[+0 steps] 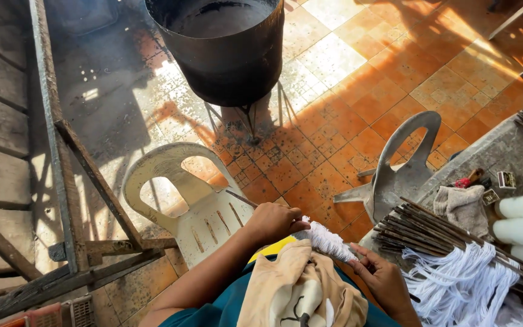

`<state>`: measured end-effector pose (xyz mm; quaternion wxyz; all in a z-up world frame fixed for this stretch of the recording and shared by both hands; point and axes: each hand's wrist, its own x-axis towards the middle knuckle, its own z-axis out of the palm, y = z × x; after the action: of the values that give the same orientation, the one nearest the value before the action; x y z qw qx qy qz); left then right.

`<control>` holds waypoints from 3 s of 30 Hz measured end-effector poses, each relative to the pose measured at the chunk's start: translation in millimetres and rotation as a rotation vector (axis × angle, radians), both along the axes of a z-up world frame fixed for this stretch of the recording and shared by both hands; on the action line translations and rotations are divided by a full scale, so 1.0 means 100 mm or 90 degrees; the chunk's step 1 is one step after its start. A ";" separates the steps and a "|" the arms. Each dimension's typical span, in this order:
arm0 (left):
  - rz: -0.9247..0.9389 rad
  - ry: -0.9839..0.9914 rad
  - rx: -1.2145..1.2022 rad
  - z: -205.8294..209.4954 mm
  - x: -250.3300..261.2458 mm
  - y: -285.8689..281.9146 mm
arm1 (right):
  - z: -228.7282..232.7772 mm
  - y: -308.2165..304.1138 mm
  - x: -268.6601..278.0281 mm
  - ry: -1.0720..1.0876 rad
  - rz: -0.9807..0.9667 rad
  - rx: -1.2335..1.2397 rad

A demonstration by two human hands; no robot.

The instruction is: Tying bundles of cotton wicks onto thin wooden sticks for candle making

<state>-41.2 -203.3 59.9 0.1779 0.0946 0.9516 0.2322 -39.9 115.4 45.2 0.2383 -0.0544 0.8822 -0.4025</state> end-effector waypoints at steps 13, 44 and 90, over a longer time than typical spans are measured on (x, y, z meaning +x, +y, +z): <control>0.026 -0.013 -0.061 -0.01 -1.43 -0.58 | -0.05 -0.56 -1.32 0.147 0.097 0.021; -0.357 0.451 0.075 0.28 -6.95 -0.31 | 0.59 -0.69 -5.66 0.411 -0.278 0.117; -1.916 -0.028 0.877 0.24 -7.95 5.63 | 0.75 -0.58 -7.88 -0.177 -1.768 0.610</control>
<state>-836.4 359.9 83.5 -0.1686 -0.9248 0.2645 -0.2152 -828.0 57.7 120.1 -0.2537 0.9361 0.2429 0.0182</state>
